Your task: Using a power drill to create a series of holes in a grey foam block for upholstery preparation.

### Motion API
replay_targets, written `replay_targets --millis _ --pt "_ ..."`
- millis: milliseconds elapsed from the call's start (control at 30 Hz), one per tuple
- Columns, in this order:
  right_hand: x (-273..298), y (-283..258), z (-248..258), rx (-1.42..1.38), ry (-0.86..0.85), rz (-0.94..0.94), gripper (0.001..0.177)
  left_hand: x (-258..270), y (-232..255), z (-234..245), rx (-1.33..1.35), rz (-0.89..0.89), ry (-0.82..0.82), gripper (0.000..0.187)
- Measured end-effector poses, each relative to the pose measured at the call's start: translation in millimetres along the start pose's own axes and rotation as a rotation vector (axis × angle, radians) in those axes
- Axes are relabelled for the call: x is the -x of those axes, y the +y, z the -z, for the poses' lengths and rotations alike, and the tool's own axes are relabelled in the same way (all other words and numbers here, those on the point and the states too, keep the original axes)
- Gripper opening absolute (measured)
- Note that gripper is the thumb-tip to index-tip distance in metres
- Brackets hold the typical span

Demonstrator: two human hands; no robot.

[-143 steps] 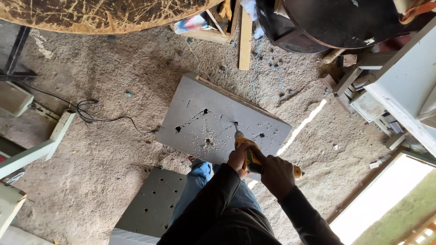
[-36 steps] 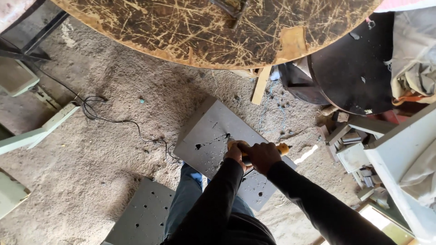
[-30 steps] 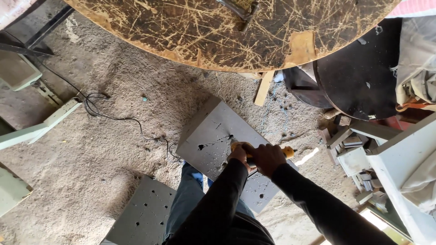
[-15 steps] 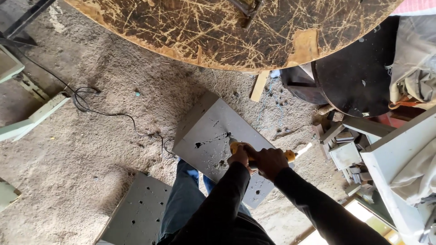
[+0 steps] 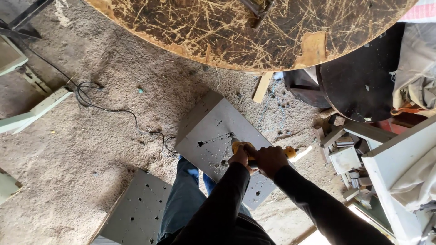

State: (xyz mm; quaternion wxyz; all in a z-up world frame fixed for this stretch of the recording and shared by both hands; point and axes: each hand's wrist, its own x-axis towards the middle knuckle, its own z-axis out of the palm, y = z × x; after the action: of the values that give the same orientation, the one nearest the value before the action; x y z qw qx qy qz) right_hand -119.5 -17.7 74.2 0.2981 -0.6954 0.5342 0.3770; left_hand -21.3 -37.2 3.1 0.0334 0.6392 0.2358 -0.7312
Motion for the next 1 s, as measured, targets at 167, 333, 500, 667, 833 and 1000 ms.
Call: replay_targets --millis 167,333,500,667,833,1000 --pt "-12.8 2.9 -2.9 0.028 0.017 0.012 0.102 4.2 4.5 2.4 -0.005 -0.010 -0.010 0.085" --pt "-6.0 10.5 10.8 0.058 0.005 0.020 0.098 -27.2 -7.5 -0.7 0.105 -0.015 0.009 0.090" --pt "4.4 9.8 12.2 0.050 -0.023 -0.003 0.088 -28.3 -10.1 5.1 0.112 -0.005 0.015 0.091" --pt "-3.1 6.4 -5.3 0.052 -0.003 0.015 0.088 -28.4 -15.1 11.7 0.091 0.002 0.029 0.092" --pt "-6.0 8.1 -3.6 0.076 -0.016 0.003 0.097 -26.5 -13.3 11.8 0.083 -0.008 0.028 0.092" --pt "-10.8 3.1 -10.0 0.068 0.014 -0.002 0.097 -25.5 -10.6 15.3 0.083 -0.019 0.037 0.093"
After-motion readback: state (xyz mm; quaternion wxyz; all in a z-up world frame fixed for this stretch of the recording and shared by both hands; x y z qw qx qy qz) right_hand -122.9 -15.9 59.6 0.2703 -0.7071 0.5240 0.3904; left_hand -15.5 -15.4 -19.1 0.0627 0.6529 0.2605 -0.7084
